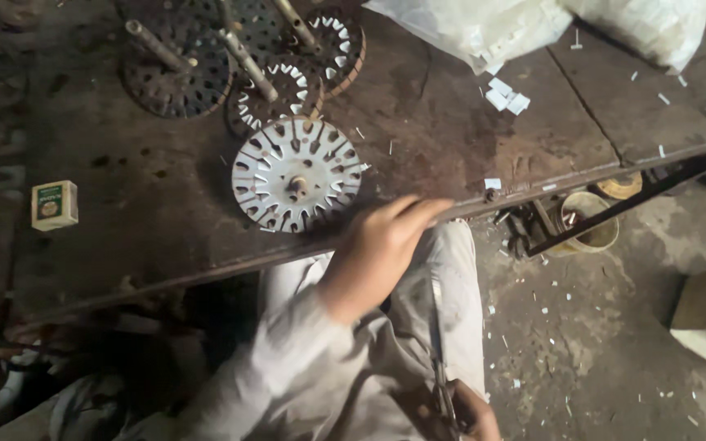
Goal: The person uses shears to cut small white rectangular pieces and inserts them into slots on circular metal motor stators. They handle multiple stators, rotate them, and place the cut pieces into the slots one at a time.
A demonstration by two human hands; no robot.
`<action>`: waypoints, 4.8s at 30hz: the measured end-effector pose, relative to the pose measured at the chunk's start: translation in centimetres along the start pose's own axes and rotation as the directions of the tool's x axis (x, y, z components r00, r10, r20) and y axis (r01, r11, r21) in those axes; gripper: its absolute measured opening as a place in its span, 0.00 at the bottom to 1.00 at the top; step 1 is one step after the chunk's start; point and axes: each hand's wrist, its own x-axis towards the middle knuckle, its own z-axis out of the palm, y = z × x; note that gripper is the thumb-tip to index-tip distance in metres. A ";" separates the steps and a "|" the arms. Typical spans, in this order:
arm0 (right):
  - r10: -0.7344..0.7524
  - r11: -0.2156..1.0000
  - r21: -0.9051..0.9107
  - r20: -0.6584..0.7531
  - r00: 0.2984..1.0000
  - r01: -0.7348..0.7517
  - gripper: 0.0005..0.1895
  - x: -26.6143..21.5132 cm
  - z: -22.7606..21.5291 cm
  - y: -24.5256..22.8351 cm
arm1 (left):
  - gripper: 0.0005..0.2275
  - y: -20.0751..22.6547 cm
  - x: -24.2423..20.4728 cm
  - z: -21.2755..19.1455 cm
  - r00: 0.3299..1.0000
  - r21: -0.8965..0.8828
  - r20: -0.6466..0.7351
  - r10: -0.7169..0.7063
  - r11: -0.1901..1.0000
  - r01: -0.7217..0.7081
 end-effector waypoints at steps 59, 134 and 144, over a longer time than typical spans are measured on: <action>-0.280 0.939 -0.165 0.146 0.949 0.302 0.06 10.7 12.6 -11.1 | 0.08 -1.5 -9.2 -1.8 0.763 -0.259 -0.310 -0.567 0.822 0.506; -0.226 0.969 0.105 -0.007 0.974 0.225 0.10 4.5 4.9 -14.5 | 0.06 1.0 -15.9 3.3 0.752 -0.733 0.086 -0.654 0.470 0.492; -0.174 0.984 -0.052 -0.011 0.985 0.173 0.05 4.9 6.9 -18.9 | 0.03 0.9 -16.4 2.3 0.732 -0.701 0.119 -0.671 0.465 0.540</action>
